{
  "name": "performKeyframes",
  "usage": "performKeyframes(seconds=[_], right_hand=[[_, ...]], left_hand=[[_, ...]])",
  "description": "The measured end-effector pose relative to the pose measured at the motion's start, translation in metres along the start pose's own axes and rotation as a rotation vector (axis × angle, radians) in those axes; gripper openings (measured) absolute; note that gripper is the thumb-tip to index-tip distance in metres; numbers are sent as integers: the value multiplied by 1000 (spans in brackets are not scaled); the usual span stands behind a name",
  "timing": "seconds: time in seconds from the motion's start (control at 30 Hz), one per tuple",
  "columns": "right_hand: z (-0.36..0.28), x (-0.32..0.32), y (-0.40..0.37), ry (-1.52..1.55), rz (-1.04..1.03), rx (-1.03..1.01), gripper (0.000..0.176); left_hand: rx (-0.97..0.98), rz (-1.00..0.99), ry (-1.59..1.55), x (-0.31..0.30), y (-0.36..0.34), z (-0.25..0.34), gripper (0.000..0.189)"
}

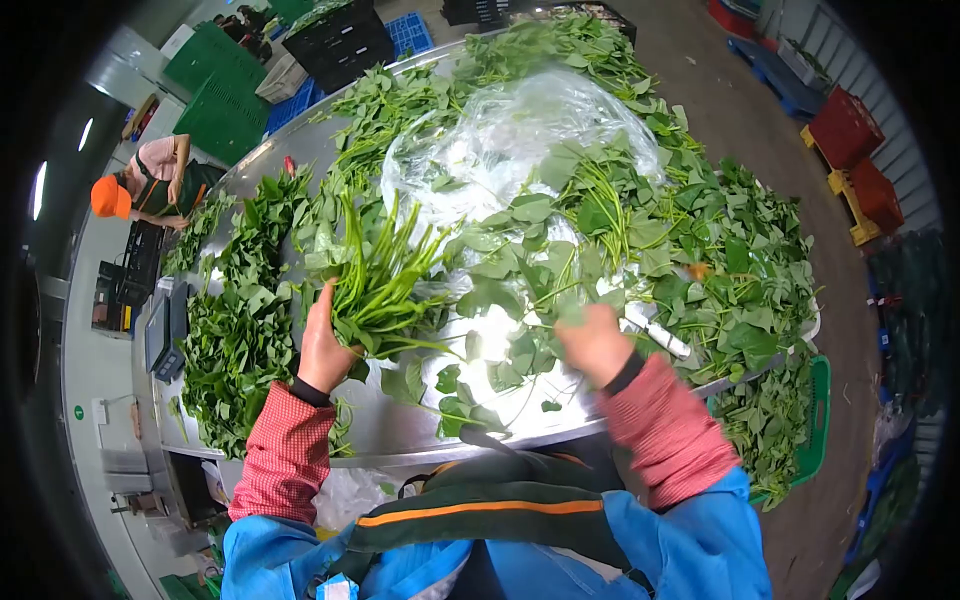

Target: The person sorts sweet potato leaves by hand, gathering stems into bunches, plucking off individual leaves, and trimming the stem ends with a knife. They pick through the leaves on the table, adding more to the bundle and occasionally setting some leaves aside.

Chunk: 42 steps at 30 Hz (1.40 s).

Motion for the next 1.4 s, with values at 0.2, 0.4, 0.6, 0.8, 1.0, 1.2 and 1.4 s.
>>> performKeyframes(seconds=[0.2,0.4,0.6,0.8,1.0,1.2,1.4], right_hand=[[-1,-118,35,710,374,443,43],[-44,-163,71,189,690,333,51],[-55,-97,88,-10,593,333,16],[7,-41,50,-46,466,615,10],[-13,-131,29,35,699,483,20],[-54,-106,71,316,656,320,17],[-2,-66,42,153,596,367,10]], left_hand=[[45,-41,77,2,-1,18,91],[215,-140,247,17,-5,46,84],[221,-210,386,23,-10,63,84],[165,-204,435,12,-17,52,80],[208,-205,505,19,-15,57,76],[299,-226,515,34,-8,87,74],[280,-251,444,23,-19,81,72]])
Point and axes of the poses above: each hand's wrist, its own y-axis towards the middle knuckle, its own x-axis out of the palm, z = x × y, the point moved 1 cm from there along y, towards the middle knuckle, and after that the axes turned 15 degrees about -y, right-handed, at the moved point
